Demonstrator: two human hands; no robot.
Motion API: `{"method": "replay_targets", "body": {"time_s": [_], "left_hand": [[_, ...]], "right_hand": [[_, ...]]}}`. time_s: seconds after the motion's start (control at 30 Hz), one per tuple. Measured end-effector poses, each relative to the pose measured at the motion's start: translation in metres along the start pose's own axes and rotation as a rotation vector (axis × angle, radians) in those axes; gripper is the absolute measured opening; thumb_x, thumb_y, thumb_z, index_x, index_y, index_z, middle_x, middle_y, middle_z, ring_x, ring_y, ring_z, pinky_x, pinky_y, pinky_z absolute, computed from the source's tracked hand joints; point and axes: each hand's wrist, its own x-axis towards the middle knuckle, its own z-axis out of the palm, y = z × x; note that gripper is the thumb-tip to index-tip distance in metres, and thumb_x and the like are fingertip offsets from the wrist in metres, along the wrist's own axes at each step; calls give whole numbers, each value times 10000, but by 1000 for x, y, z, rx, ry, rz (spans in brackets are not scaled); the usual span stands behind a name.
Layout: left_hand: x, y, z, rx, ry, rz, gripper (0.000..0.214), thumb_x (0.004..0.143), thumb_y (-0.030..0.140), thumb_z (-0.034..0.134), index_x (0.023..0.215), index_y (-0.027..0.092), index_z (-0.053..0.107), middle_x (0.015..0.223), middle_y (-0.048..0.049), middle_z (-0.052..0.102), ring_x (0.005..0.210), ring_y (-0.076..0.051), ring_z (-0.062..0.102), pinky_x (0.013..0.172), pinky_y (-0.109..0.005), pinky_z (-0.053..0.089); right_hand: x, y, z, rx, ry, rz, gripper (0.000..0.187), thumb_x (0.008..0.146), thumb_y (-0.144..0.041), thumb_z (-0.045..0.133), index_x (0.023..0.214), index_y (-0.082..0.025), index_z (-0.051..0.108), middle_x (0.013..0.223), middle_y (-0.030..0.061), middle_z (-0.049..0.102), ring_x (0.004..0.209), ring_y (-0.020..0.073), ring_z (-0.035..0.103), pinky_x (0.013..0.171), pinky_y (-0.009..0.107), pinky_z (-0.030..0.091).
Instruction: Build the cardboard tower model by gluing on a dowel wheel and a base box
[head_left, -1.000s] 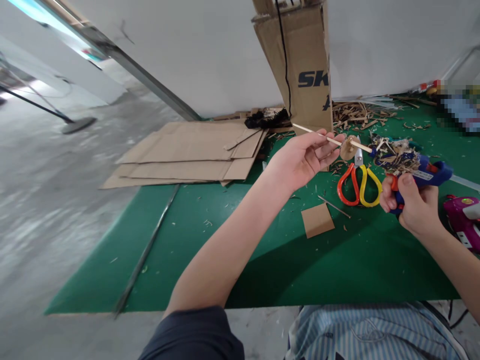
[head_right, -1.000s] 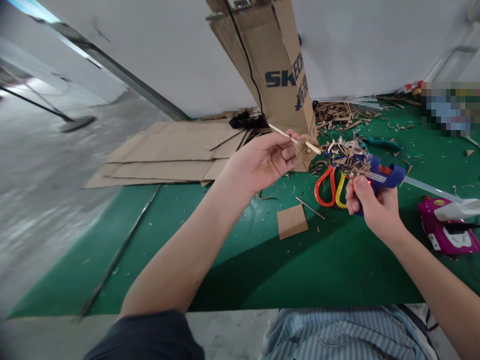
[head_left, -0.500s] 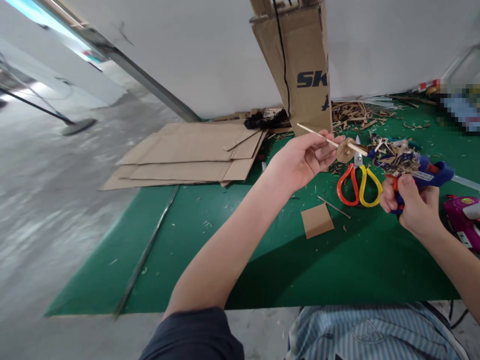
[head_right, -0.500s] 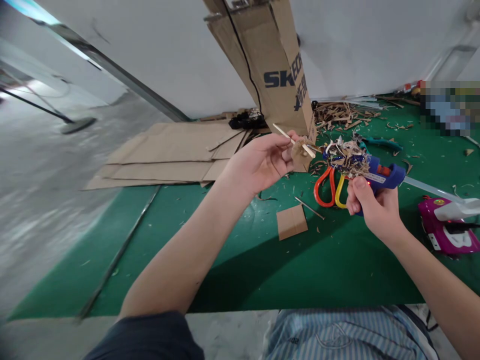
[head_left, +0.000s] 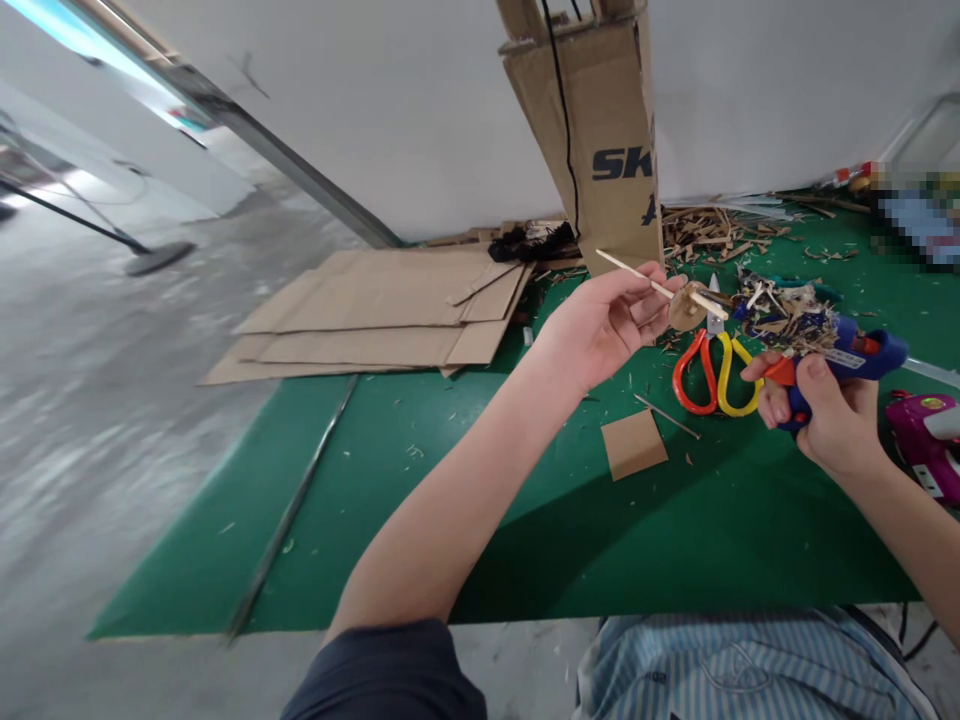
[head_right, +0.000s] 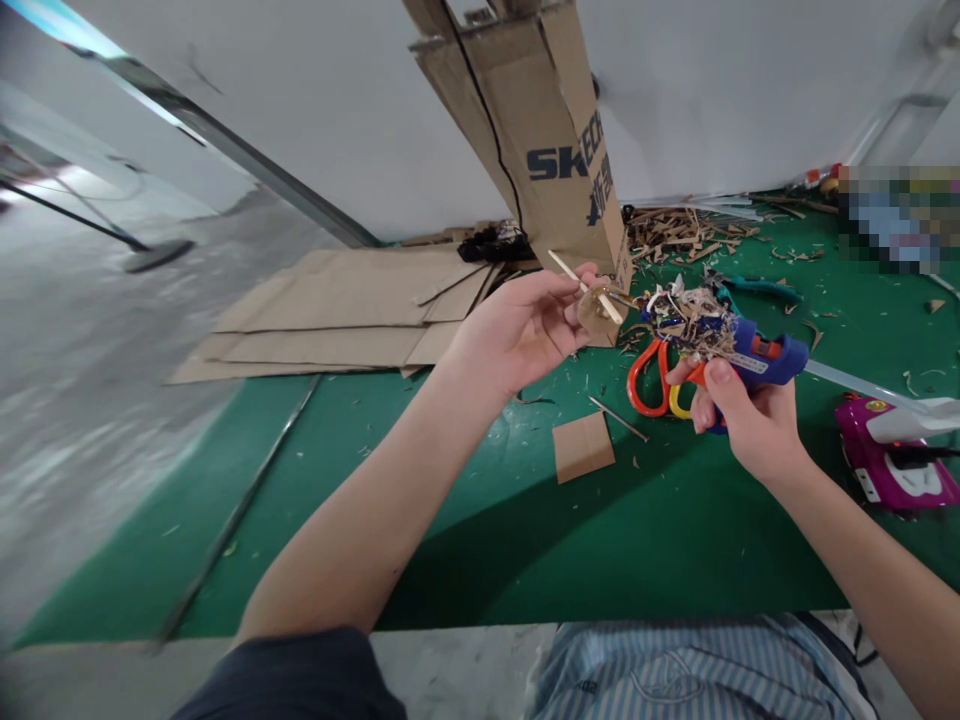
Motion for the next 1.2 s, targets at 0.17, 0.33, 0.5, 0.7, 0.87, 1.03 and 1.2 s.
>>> {"method": "replay_targets", "body": {"time_s": [0.17,0.33,0.5,0.7,0.87,1.03,1.2], "left_hand": [[0,-4,2,-20,21,16,265,758,21,541,976,127,647,712,-14,698,600,-87,671,680,-196,572],[-3,-8,5,-47,37,52,267,757,36,549,983,146,640,685,6,666,682,-105,706,675,-189,569],[-11,-8,8,-62,57,124,313,753,40,557,1028,157,650,666,25,659,662,-92,692,645,-164,554],[-16,-1,8,27,70,287,408,779,84,600,1155,223,675,705,37,684,663,-81,694,633,-150,535],[-18,4,7,71,65,364,371,831,91,599,1156,247,689,742,39,704,655,-76,695,638,-161,527],[-21,5,8,87,59,403,391,837,99,621,1188,260,682,778,39,714,683,-83,709,675,-165,535],[-22,5,7,134,40,439,353,835,94,615,1141,247,701,782,37,714,700,-90,713,659,-162,530]], "right_hand": [[0,1,-1,18,2,-15,295,918,-454,662,747,-214,648,808,44,730,428,103,533,428,306,500],[1,1,-1,11,9,0,327,913,-470,664,719,-208,632,737,29,689,431,98,521,408,281,488],[2,1,-2,28,-5,5,381,891,-506,680,669,-215,576,686,11,649,431,91,485,401,270,460],[1,5,-4,15,-47,29,460,880,-558,666,593,-219,548,553,9,586,422,130,512,390,303,463],[1,4,-2,-46,-46,26,488,892,-534,666,547,-226,509,462,-22,485,447,136,532,390,268,442],[1,3,-1,-161,-35,40,435,862,-577,681,642,-210,605,578,-3,596,399,96,492,382,271,446],[0,4,-3,-156,-39,28,418,883,-547,672,642,-211,606,605,0,606,425,97,507,403,269,454]]}}
